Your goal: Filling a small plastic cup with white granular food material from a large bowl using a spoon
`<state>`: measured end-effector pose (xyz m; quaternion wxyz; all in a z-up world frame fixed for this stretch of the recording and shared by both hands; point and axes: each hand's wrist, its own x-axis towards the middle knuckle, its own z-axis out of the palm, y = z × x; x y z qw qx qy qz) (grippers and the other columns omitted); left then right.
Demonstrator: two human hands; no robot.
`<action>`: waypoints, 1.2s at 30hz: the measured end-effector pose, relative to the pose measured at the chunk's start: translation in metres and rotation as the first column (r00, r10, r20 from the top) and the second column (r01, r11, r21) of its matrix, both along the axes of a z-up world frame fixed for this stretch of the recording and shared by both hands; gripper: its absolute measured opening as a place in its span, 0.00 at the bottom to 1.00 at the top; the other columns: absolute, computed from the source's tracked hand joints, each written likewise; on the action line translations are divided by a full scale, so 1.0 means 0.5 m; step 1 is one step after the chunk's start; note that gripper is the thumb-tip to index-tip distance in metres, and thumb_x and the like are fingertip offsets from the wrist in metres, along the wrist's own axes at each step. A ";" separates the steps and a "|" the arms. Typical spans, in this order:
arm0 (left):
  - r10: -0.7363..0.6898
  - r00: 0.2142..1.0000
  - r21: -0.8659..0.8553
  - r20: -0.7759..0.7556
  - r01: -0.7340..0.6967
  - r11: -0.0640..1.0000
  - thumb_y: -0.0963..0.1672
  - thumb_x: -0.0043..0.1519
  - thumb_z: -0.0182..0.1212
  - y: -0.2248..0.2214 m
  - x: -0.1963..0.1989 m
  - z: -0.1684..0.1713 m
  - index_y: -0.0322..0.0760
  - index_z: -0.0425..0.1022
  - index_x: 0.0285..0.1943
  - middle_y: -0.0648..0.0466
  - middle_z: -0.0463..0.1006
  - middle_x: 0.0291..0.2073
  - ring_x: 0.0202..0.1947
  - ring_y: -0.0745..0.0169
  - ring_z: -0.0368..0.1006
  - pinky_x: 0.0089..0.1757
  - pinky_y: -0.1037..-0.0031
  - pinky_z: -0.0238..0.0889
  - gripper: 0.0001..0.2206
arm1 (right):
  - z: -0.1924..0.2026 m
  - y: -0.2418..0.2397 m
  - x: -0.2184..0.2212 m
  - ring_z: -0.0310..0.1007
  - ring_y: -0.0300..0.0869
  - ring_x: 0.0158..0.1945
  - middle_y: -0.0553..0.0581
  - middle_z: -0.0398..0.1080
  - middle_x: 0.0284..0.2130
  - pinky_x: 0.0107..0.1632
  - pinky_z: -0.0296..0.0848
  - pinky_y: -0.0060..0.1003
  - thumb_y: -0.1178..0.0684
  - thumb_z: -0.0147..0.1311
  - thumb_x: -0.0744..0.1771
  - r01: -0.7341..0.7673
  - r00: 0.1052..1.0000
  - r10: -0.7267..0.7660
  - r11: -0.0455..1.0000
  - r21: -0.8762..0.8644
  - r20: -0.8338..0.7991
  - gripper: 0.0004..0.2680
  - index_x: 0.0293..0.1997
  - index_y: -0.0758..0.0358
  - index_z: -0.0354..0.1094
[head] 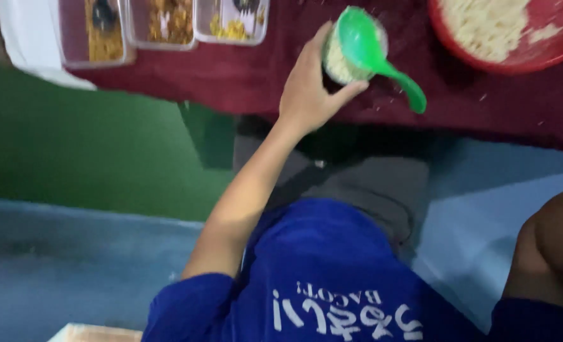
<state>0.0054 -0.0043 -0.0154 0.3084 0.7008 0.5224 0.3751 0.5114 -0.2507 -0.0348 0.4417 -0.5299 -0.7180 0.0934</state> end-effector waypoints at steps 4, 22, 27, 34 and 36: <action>-0.010 0.999 -0.043 0.044 0.012 0.999 0.57 0.56 0.71 0.010 0.010 0.049 0.36 0.52 0.76 0.42 0.66 0.68 0.69 0.44 0.65 0.62 0.58 0.63 0.45 | -0.007 0.066 -0.024 0.65 0.50 0.35 0.56 0.63 0.31 0.54 0.68 0.63 0.45 0.53 0.69 0.037 0.999 -0.040 0.995 0.091 0.025 0.11 0.50 0.60 0.69; 0.054 0.998 -0.163 0.029 -0.048 0.986 0.56 0.51 0.75 -0.002 0.016 0.080 0.34 0.54 0.76 0.42 0.68 0.63 0.67 0.45 0.65 0.65 0.58 0.57 0.48 | 0.515 0.207 -0.406 0.69 0.49 0.36 0.56 0.69 0.33 0.50 0.70 0.52 0.45 0.62 0.66 0.066 0.996 -0.073 0.988 0.143 0.045 0.14 0.53 0.60 0.73; 0.058 0.998 -0.147 0.038 -0.052 0.988 0.56 0.51 0.75 -0.001 0.015 0.078 0.33 0.55 0.75 0.39 0.68 0.63 0.67 0.41 0.65 0.65 0.56 0.57 0.48 | 0.505 0.230 -0.465 0.71 0.49 0.36 0.56 0.70 0.34 0.49 0.70 0.50 0.45 0.65 0.65 0.008 1.000 -0.008 0.997 0.078 -0.005 0.15 0.54 0.60 0.74; 0.039 0.998 -0.160 0.050 -0.031 0.987 0.56 0.52 0.75 -0.002 0.015 0.085 0.32 0.54 0.76 0.39 0.67 0.64 0.68 0.41 0.64 0.66 0.57 0.56 0.48 | 0.420 0.269 -0.502 0.72 0.49 0.37 0.55 0.72 0.35 0.48 0.71 0.46 0.45 0.68 0.64 -0.010 1.000 0.010 1.000 0.009 -0.020 0.17 0.55 0.61 0.76; 0.039 0.997 -0.153 0.060 -0.029 0.988 0.56 0.52 0.75 -0.001 0.015 0.084 0.32 0.54 0.76 0.39 0.67 0.64 0.68 0.41 0.64 0.66 0.57 0.56 0.48 | 0.376 0.297 -0.509 0.73 0.49 0.37 0.55 0.73 0.35 0.47 0.71 0.45 0.45 0.69 0.64 -0.011 1.000 0.011 1.000 -0.001 -0.005 0.17 0.56 0.61 0.76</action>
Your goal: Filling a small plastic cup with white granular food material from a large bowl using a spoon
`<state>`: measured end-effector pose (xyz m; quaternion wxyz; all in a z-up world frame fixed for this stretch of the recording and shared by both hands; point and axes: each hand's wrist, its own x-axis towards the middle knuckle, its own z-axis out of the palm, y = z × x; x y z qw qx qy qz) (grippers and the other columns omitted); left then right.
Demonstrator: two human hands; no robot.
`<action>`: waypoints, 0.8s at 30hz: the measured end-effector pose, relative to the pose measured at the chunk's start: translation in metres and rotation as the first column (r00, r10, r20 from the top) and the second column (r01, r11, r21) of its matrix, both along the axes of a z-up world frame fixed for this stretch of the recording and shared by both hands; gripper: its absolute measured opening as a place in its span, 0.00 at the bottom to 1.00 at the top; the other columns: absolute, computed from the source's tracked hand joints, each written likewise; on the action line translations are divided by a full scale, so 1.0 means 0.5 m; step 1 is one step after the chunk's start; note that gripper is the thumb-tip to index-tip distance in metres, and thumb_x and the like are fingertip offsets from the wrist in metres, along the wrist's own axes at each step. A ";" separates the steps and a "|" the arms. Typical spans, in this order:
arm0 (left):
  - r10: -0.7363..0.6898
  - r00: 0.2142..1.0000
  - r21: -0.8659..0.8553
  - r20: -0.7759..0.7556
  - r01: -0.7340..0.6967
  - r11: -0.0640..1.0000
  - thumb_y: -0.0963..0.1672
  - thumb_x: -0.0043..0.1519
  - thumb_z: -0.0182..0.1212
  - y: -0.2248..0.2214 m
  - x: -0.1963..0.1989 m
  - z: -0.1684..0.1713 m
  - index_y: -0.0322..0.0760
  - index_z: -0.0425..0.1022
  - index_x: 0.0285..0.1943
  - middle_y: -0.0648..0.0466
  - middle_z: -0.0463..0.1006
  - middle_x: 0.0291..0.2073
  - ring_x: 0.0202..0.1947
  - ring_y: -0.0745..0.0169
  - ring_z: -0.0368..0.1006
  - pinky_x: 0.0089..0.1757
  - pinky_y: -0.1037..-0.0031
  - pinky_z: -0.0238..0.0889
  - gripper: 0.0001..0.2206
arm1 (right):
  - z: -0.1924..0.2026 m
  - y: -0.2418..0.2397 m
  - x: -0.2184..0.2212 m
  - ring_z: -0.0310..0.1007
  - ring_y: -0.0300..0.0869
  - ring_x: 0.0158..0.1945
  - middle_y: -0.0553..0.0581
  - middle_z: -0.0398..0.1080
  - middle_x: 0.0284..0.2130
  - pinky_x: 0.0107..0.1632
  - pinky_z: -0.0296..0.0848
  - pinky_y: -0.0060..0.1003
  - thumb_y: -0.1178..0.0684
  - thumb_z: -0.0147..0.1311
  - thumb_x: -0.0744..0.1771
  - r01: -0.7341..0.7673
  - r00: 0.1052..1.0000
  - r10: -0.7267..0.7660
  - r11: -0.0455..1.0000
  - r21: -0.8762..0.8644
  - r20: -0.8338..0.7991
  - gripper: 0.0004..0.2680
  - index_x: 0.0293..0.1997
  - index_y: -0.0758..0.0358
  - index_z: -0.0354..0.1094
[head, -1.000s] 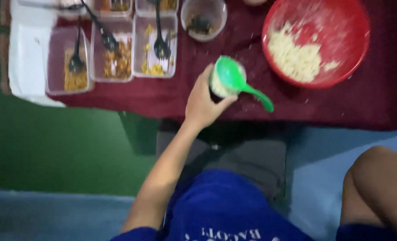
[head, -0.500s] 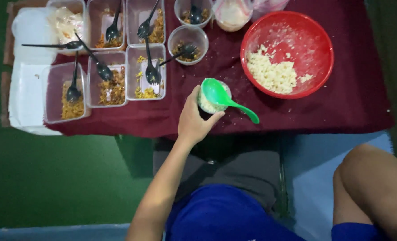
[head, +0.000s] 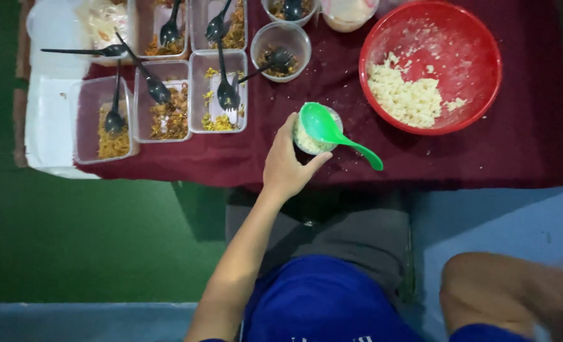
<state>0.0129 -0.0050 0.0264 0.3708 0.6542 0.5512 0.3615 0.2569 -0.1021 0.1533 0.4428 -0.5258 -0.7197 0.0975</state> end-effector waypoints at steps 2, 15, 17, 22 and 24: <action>0.008 1.000 0.003 0.006 -0.008 1.000 0.56 0.52 0.75 0.000 -0.001 -0.004 0.32 0.54 0.76 0.39 0.67 0.63 0.68 0.41 0.64 0.65 0.57 0.56 0.48 | -0.044 0.031 0.001 0.73 0.49 0.37 0.55 0.74 0.35 0.47 0.72 0.43 0.46 0.70 0.63 -0.009 1.000 0.009 1.000 -0.014 0.010 0.18 0.56 0.61 0.77; 0.006 1.000 0.013 -0.021 -0.006 1.000 0.56 0.51 0.75 0.004 0.001 -0.007 0.33 0.54 0.76 0.41 0.68 0.63 0.67 0.43 0.66 0.65 0.58 0.58 0.48 | -0.326 0.126 -0.035 0.75 0.47 0.44 0.54 0.74 0.38 0.47 0.71 0.41 0.47 0.54 0.71 0.080 0.914 -0.042 0.994 -0.077 0.404 0.13 0.63 0.56 0.72; 0.009 1.000 0.008 -0.021 -0.009 1.000 0.56 0.51 0.75 0.004 -0.001 -0.017 0.33 0.55 0.76 0.41 0.69 0.63 0.67 0.43 0.66 0.65 0.58 0.58 0.48 | -0.324 0.122 -0.036 0.76 0.44 0.39 0.51 0.75 0.32 0.46 0.72 0.38 0.48 0.53 0.72 0.064 0.914 -0.023 0.994 -0.088 0.406 0.11 0.59 0.55 0.74; -0.024 0.999 0.029 0.040 0.023 0.999 0.53 0.47 0.81 0.021 -0.012 -0.035 0.38 0.58 0.75 0.42 0.70 0.63 0.67 0.41 0.66 0.66 0.57 0.56 0.48 | -0.234 0.090 -0.058 0.79 0.48 0.50 0.57 0.79 0.45 0.51 0.76 0.39 0.54 0.50 0.73 0.007 0.994 0.023 0.960 -0.281 0.105 0.10 0.60 0.59 0.75; -0.040 0.998 -0.004 0.044 0.040 0.999 0.53 0.46 0.82 0.029 -0.017 -0.038 0.41 0.59 0.75 0.44 0.71 0.63 0.67 0.44 0.66 0.66 0.58 0.56 0.47 | -0.219 0.076 -0.074 0.79 0.49 0.50 0.59 0.79 0.46 0.51 0.76 0.41 0.56 0.50 0.73 0.000 0.999 0.019 0.933 -0.359 0.048 0.10 0.59 0.60 0.75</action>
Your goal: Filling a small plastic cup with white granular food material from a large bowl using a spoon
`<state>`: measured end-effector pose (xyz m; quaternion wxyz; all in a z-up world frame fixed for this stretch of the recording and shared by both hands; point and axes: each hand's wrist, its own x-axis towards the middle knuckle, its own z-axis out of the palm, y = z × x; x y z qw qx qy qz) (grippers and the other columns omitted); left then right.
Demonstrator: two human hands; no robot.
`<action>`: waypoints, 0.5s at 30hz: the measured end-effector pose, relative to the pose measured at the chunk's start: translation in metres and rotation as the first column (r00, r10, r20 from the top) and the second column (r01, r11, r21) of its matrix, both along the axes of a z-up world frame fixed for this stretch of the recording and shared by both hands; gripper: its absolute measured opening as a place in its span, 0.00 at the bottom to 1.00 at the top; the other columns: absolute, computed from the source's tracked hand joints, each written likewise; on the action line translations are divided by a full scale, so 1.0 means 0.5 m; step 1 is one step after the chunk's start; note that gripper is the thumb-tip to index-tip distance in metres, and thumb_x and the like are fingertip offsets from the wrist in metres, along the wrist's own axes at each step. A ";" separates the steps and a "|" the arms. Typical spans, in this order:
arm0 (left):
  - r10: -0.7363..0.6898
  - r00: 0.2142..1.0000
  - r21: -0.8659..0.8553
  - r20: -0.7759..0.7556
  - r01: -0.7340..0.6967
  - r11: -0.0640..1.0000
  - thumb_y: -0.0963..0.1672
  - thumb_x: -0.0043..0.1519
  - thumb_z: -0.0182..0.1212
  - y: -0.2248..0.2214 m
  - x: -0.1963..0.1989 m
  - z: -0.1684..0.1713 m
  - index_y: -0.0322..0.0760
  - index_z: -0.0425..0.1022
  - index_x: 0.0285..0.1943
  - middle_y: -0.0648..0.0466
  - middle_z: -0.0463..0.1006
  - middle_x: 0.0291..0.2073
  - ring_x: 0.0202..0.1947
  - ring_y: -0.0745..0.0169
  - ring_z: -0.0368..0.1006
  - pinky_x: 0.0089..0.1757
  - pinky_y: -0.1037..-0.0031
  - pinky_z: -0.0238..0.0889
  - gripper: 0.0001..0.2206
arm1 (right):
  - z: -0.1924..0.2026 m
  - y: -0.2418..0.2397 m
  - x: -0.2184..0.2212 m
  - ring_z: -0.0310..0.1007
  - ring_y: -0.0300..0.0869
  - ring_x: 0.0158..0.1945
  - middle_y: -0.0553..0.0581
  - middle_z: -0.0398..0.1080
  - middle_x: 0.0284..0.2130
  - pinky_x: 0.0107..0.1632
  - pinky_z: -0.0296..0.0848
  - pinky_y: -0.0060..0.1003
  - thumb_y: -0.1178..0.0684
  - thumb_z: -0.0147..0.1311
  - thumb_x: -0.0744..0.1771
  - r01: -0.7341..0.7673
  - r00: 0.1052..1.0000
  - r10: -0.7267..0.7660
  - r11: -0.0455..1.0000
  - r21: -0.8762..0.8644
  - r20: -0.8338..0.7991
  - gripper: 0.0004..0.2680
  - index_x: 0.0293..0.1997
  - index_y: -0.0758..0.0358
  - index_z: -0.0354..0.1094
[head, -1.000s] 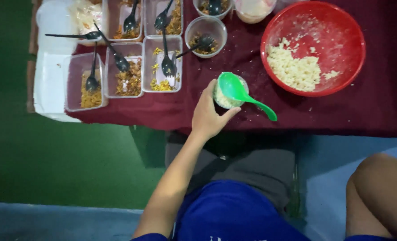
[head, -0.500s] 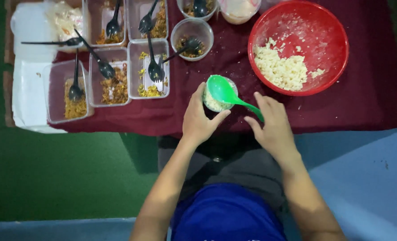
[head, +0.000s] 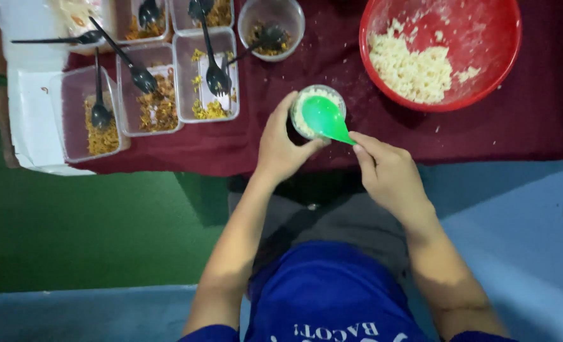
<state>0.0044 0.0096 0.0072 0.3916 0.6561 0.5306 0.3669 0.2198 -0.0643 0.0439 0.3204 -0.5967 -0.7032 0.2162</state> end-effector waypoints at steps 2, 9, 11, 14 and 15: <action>-0.018 1.000 -0.017 0.004 0.018 1.000 0.52 0.44 0.83 0.005 -0.002 0.000 0.43 0.61 0.74 0.46 0.72 0.63 0.67 0.46 0.67 0.67 0.58 0.56 0.47 | 0.023 -0.006 -0.013 0.79 0.51 0.51 0.61 0.79 0.46 0.52 0.77 0.42 0.57 0.49 0.72 0.010 0.998 -0.013 0.998 -0.067 -0.055 0.10 0.58 0.61 0.75; -0.017 1.000 0.038 -0.011 0.017 0.999 0.52 0.45 0.81 0.002 -0.003 -0.007 0.47 0.59 0.74 0.48 0.74 0.62 0.64 0.48 0.69 0.64 0.57 0.60 0.46 | 0.066 0.005 -0.039 0.80 0.56 0.44 0.66 0.79 0.36 0.45 0.77 0.46 0.60 0.47 0.73 0.082 0.983 -0.100 0.989 -0.124 -0.152 0.10 0.56 0.66 0.76; -0.004 1.000 0.057 0.026 0.003 0.998 0.51 0.46 0.81 0.005 -0.003 -0.015 0.47 0.59 0.73 0.47 0.74 0.60 0.63 0.46 0.70 0.63 0.55 0.61 0.45 | 0.065 0.006 -0.040 0.81 0.55 0.40 0.66 0.78 0.31 0.42 0.77 0.46 0.59 0.47 0.73 0.080 0.981 -0.106 0.984 -0.162 -0.160 0.10 0.56 0.67 0.75; -0.019 0.999 0.085 0.050 0.015 0.996 0.51 0.46 0.80 -0.002 -0.005 -0.015 0.48 0.60 0.70 0.50 0.75 0.58 0.62 0.48 0.71 0.62 0.57 0.61 0.42 | 0.066 0.004 -0.031 0.73 0.41 0.26 0.57 0.72 0.17 0.31 0.70 0.39 0.58 0.50 0.71 0.056 0.976 -0.109 0.964 -0.261 -0.191 0.09 0.53 0.59 0.78; -0.029 1.000 0.111 0.009 0.028 0.993 0.50 0.47 0.79 -0.001 -0.006 -0.012 0.45 0.59 0.71 0.48 0.74 0.58 0.61 0.44 0.71 0.61 0.54 0.61 0.42 | 0.061 0.009 -0.029 0.74 0.47 0.28 0.59 0.73 0.20 0.33 0.72 0.43 0.60 0.49 0.71 0.070 0.983 -0.099 0.980 -0.187 -0.155 0.09 0.54 0.62 0.77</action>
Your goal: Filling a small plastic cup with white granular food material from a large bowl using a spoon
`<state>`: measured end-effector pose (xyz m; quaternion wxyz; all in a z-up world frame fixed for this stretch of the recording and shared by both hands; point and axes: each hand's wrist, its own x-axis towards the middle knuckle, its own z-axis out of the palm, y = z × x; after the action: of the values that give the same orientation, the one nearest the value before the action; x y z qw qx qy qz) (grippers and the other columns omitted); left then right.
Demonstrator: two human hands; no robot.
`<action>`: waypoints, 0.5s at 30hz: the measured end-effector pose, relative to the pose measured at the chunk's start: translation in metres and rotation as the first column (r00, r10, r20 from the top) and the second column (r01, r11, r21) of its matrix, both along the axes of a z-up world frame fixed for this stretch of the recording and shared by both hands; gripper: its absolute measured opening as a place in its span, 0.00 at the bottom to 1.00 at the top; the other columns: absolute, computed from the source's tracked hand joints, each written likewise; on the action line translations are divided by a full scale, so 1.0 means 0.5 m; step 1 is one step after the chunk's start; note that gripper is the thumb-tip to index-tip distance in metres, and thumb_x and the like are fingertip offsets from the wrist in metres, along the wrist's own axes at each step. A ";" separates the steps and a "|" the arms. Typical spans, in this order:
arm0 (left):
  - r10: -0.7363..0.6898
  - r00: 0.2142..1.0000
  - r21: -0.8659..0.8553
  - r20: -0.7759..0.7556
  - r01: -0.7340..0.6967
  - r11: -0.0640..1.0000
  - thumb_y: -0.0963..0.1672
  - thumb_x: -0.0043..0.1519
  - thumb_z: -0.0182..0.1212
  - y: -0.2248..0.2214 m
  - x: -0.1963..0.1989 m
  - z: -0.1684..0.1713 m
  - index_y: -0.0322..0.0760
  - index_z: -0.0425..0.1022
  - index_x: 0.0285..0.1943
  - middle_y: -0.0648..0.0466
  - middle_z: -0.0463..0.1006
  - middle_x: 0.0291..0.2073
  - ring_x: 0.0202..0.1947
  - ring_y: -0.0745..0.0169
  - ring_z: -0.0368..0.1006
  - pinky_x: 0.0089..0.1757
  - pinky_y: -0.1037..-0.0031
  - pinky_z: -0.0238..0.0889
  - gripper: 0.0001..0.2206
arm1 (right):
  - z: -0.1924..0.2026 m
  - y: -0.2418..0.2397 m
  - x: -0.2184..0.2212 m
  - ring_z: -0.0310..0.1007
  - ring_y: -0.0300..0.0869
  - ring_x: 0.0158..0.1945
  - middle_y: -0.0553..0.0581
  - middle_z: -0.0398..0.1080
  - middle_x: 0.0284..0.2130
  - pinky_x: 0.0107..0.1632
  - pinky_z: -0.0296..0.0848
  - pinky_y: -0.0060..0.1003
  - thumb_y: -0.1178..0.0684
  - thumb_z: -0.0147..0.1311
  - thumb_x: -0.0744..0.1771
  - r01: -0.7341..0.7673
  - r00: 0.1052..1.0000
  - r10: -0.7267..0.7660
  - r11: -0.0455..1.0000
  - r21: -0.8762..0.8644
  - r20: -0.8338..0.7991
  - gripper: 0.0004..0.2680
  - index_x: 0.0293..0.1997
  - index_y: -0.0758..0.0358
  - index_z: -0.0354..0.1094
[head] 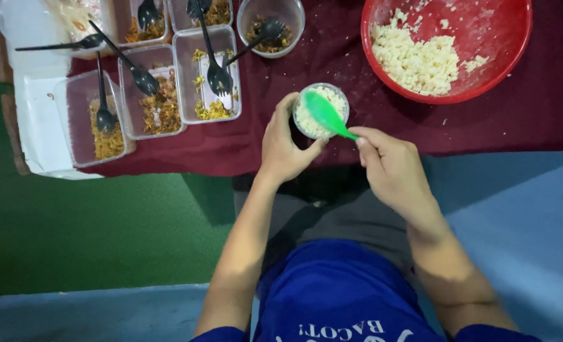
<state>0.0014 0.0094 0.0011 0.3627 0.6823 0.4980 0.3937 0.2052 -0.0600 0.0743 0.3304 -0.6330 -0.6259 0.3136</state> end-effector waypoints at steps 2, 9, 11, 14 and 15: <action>-0.010 0.999 0.039 -0.042 0.011 0.999 0.50 0.47 0.78 0.002 0.001 0.007 0.43 0.58 0.72 0.45 0.74 0.59 0.61 0.40 0.70 0.61 0.51 0.61 0.43 | -0.006 0.002 -0.001 0.76 0.54 0.30 0.62 0.73 0.22 0.36 0.73 0.47 0.62 0.48 0.72 0.004 0.999 -0.008 0.996 0.084 0.043 0.10 0.55 0.66 0.77; -0.013 0.999 0.034 -0.033 0.014 0.999 0.52 0.44 0.81 -0.002 0.000 0.014 0.44 0.60 0.73 0.46 0.71 0.58 0.61 0.42 0.69 0.62 0.54 0.60 0.47 | -0.013 -0.005 0.000 0.80 0.54 0.46 0.62 0.80 0.36 0.46 0.77 0.45 0.59 0.53 0.71 0.017 0.999 -0.020 0.997 0.080 0.041 0.08 0.51 0.60 0.79; -0.022 0.999 0.013 -0.043 0.023 1.000 0.53 0.45 0.80 -0.003 0.001 0.021 0.43 0.60 0.74 0.45 0.71 0.58 0.62 0.41 0.69 0.62 0.53 0.60 0.46 | -0.016 -0.003 0.002 0.80 0.54 0.47 0.62 0.80 0.37 0.46 0.77 0.45 0.59 0.52 0.71 0.029 0.998 -0.033 0.996 0.088 0.047 0.08 0.52 0.60 0.79; 0.002 1.000 -0.026 -0.029 -0.003 1.000 0.52 0.45 0.81 -0.002 0.003 0.020 0.43 0.57 0.75 0.44 0.70 0.58 0.63 0.41 0.68 0.63 0.53 0.59 0.48 | 0.016 -0.013 -0.002 0.80 0.57 0.42 0.64 0.79 0.29 0.42 0.77 0.48 0.59 0.50 0.71 0.021 1.000 -0.021 0.999 -0.025 -0.012 0.09 0.52 0.61 0.78; 0.014 1.000 -0.058 -0.026 -0.015 0.998 0.52 0.45 0.81 0.001 0.004 0.016 0.44 0.58 0.74 0.46 0.71 0.58 0.63 0.43 0.68 0.63 0.55 0.60 0.47 | 0.021 -0.014 0.001 0.81 0.55 0.41 0.62 0.79 0.29 0.42 0.76 0.47 0.58 0.50 0.71 0.037 0.999 -0.037 0.999 -0.006 -0.033 0.09 0.52 0.60 0.79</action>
<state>0.0032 0.0097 0.0091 0.3730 0.6728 0.5188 0.3730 0.2056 -0.0672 0.0846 0.3449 -0.6399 -0.6077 0.3197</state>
